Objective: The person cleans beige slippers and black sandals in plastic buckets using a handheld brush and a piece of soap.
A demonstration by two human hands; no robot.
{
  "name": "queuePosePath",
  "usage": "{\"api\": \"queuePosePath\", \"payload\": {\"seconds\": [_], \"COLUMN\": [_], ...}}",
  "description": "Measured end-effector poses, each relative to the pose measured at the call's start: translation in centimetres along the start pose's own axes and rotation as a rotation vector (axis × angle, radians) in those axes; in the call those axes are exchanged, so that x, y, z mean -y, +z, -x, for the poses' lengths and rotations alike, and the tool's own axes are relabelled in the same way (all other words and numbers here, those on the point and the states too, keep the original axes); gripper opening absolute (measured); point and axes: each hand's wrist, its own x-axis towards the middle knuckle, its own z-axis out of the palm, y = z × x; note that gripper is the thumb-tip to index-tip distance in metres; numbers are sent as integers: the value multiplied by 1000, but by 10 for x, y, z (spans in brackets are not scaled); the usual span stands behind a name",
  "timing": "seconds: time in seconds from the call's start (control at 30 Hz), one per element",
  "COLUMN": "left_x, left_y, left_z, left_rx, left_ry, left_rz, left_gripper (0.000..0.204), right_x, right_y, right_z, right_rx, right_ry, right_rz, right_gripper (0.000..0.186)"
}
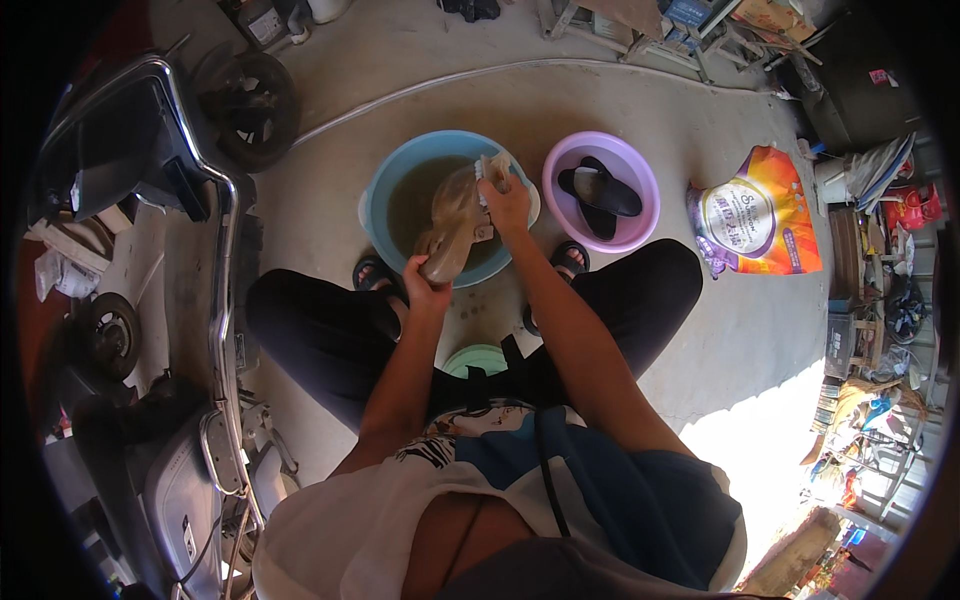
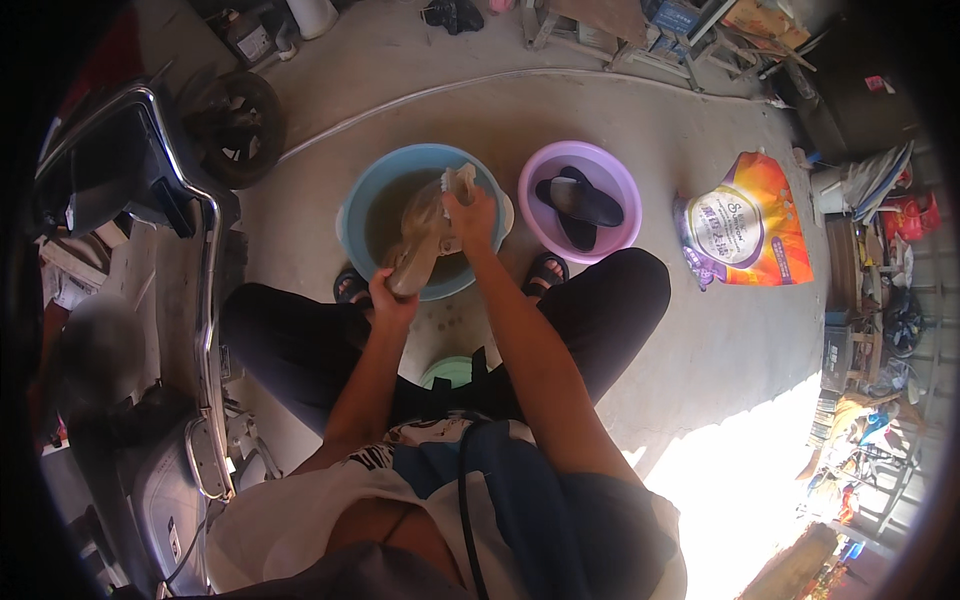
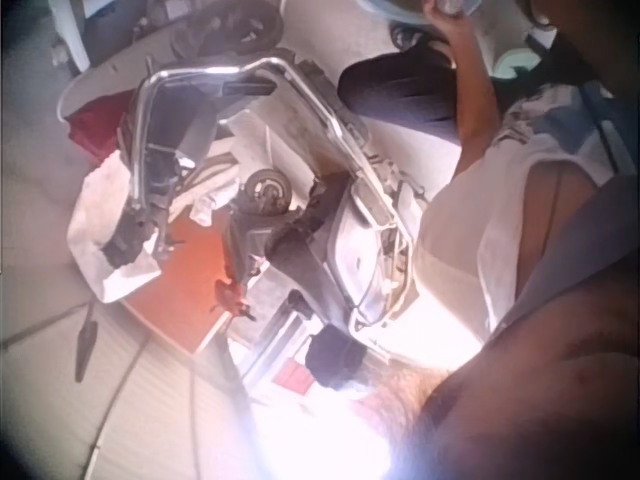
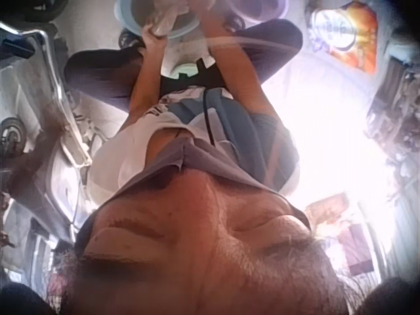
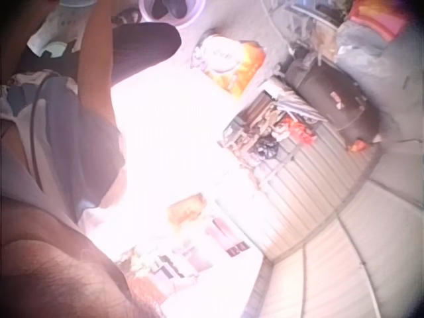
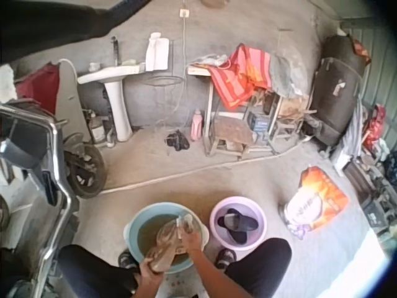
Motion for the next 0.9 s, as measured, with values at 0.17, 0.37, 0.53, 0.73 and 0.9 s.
{"api": "queuePosePath", "payload": {"seconds": [0.17,0.37,0.53,0.73,0.9], "left_x": [-13,-1,3,-12,-4], "left_y": [-13,-2,4,-11,-7], "left_z": [-13,-5,-3,-13,-17], "left_rx": [-21,60,49,65,110], "left_ry": [5,-55,-90,-40,-85], "left_rz": [32,-4,35,156,147], "left_gripper": [41,41,41,39,38], "right_x": [11,17,17,20,39], "right_y": [14,5,-13,20,11], "right_z": [101,-2,-43,102,79], "right_rx": [100,-195,-119,118,68], "right_ry": [-187,-224,-5,-302,-281], "right_rz": [224,409,111,217,350], "right_gripper": [58,58,56,53,59]}}
